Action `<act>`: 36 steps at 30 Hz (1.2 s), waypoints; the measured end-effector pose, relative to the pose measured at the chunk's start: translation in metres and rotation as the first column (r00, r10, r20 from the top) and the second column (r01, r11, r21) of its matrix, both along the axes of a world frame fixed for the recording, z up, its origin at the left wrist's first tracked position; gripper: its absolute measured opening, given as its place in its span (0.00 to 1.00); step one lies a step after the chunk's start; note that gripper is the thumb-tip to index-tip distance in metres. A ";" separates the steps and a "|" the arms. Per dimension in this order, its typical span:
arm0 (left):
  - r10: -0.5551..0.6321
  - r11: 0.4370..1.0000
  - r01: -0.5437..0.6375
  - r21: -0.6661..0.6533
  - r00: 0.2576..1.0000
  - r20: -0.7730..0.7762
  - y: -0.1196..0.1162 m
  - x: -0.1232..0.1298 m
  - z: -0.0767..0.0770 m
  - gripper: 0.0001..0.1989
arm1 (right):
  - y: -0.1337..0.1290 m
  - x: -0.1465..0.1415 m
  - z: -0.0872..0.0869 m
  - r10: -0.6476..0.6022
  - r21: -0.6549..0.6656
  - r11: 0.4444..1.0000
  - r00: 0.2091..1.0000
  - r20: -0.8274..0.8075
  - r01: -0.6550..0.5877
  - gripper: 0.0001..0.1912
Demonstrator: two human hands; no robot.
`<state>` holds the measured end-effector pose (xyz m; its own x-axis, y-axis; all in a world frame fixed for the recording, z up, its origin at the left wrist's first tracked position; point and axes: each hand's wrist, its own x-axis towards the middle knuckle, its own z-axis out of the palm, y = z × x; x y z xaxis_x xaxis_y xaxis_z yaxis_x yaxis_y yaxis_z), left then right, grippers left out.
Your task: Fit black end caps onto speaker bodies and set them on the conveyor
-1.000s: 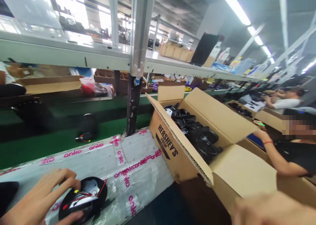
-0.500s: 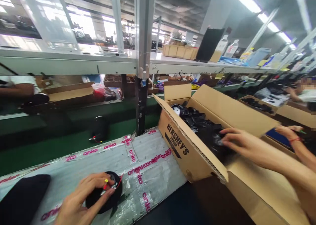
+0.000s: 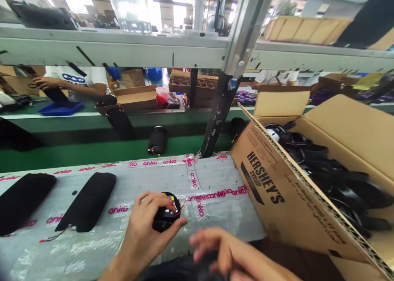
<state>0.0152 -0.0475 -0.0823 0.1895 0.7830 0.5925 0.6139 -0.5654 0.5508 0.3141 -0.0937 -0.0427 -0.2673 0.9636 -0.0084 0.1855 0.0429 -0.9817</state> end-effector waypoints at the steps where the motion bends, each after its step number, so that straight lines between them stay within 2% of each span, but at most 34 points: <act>1: 0.004 1.000 -0.004 -0.017 1.000 -0.004 0.000 0.002 0.002 0.11 | 0.008 -0.015 -0.013 0.030 -0.081 0.996 0.994 -0.109 -0.039 0.20; 3: -0.005 0.999 0.005 -0.040 1.000 0.001 0.002 0.006 0.005 0.10 | 0.025 -0.041 -0.039 -0.023 -0.226 0.972 0.933 -0.359 -0.063 0.24; 5: -0.025 0.999 0.026 -0.045 0.999 0.024 0.003 0.006 0.006 0.09 | 0.040 -0.061 -0.060 -0.140 -0.292 0.956 0.831 -0.538 -0.028 0.23; 7: -0.049 0.998 0.051 -0.047 0.998 0.046 0.003 0.005 0.005 0.09 | 0.051 -0.073 -0.074 -0.176 -0.316 0.948 0.751 -0.637 -0.046 0.21; 9: -0.063 0.997 0.066 -0.048 0.996 0.066 0.003 0.003 0.002 0.10 | 0.056 -0.080 -0.080 -0.170 -0.312 0.948 0.717 -0.676 -0.069 0.21; 13: -0.031 1.000 0.031 0.003 0.993 0.113 0.001 0.002 -0.004 0.12 | 0.057 -0.084 -0.074 -0.184 -0.252 0.968 0.736 -0.652 0.019 0.26; 18: -0.062 0.998 0.061 0.013 0.992 0.108 0.003 0.002 -0.002 0.13 | 0.046 -0.085 -0.069 -0.195 -0.101 0.981 0.850 -0.490 0.167 0.30; 21: -0.074 0.997 0.074 0.002 0.988 0.136 0.003 0.003 0.000 0.13 | 0.039 -0.088 -0.069 -0.180 0.024 0.979 0.910 -0.373 0.204 0.33; 26: -0.101 0.994 0.105 -0.017 0.984 0.148 0.005 0.000 0.002 0.12 | 0.036 -0.090 -0.058 -0.094 0.107 0.986 0.962 -0.258 0.125 0.33; 30: -0.215 0.975 0.220 -0.027 0.967 0.136 0.012 -0.007 0.005 0.10 | 0.043 -0.080 -0.042 0.081 0.105 0.993 0.978 -0.193 -0.061 0.32; 32: -0.228 0.972 0.232 -0.021 0.965 0.130 0.015 -0.011 0.007 0.09 | 0.048 -0.074 -0.037 0.151 0.097 0.986 0.974 -0.172 -0.135 0.32; 36: -0.253 0.966 0.259 -0.016 0.953 0.165 0.014 -0.018 0.007 0.09 | 0.055 -0.072 -0.035 0.149 0.074 0.987 0.985 -0.083 -0.143 0.31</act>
